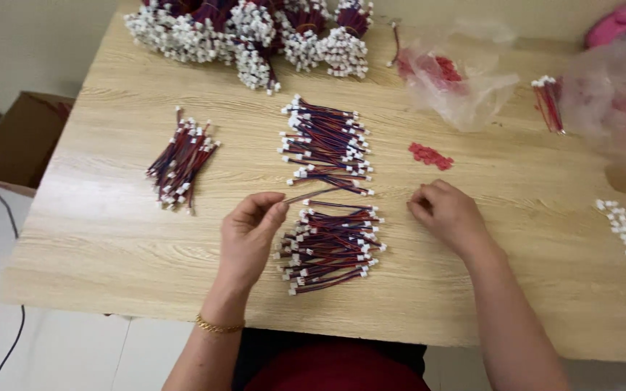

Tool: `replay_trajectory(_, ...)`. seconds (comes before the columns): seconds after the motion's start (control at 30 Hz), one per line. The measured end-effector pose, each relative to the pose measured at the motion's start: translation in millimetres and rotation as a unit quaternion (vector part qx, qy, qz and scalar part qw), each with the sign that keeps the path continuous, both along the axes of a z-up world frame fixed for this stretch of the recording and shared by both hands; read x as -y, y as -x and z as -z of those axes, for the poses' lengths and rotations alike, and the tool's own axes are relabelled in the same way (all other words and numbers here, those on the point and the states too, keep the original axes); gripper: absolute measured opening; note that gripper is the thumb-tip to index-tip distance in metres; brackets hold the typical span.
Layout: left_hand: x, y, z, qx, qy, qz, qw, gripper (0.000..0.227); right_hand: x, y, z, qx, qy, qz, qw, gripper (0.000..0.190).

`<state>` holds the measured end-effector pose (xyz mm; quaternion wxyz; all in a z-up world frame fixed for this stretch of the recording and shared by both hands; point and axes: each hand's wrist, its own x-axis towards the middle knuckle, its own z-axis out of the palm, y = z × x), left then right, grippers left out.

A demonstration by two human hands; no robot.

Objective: Attaching red plastic clips to the ends of small wire bundles on a workbench

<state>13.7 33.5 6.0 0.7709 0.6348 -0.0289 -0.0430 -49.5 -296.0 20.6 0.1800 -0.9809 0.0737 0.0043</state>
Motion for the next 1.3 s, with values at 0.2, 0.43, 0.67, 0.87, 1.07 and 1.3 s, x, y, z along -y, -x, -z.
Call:
replay_trajectory(0.2,16,1,5,-0.007,-0.012,0.018,1.000,0.019,-51,6,-19,0.184,-0.431,0.043,0.882,0.015)
replay_trajectory(0.43,32,7,6,-0.025,0.035,0.036,0.998,0.019,-144,-2,-53,0.140,-0.537,-0.046,0.831,0.021)
replay_trajectory(0.67,27,14,-14,-0.033,0.087,0.040,0.995,0.032,-152,-12,-67,0.262,-0.217,-0.106,0.934,0.009)
replay_trajectory(0.87,26,13,-8,-0.053,0.134,0.069,0.987,0.034,-154,-15,-67,0.267,-0.206,-0.145,0.930,0.010)
replay_trajectory(1.07,25,13,0,-0.068,0.148,0.087,0.983,0.034,-154,-15,-70,0.214,-0.319,-0.131,0.914,0.017)
replay_trajectory(1.3,25,13,-3,-0.056,0.174,0.095,0.978,0.036,-157,-12,-58,0.220,-0.337,-0.088,0.911,0.012)
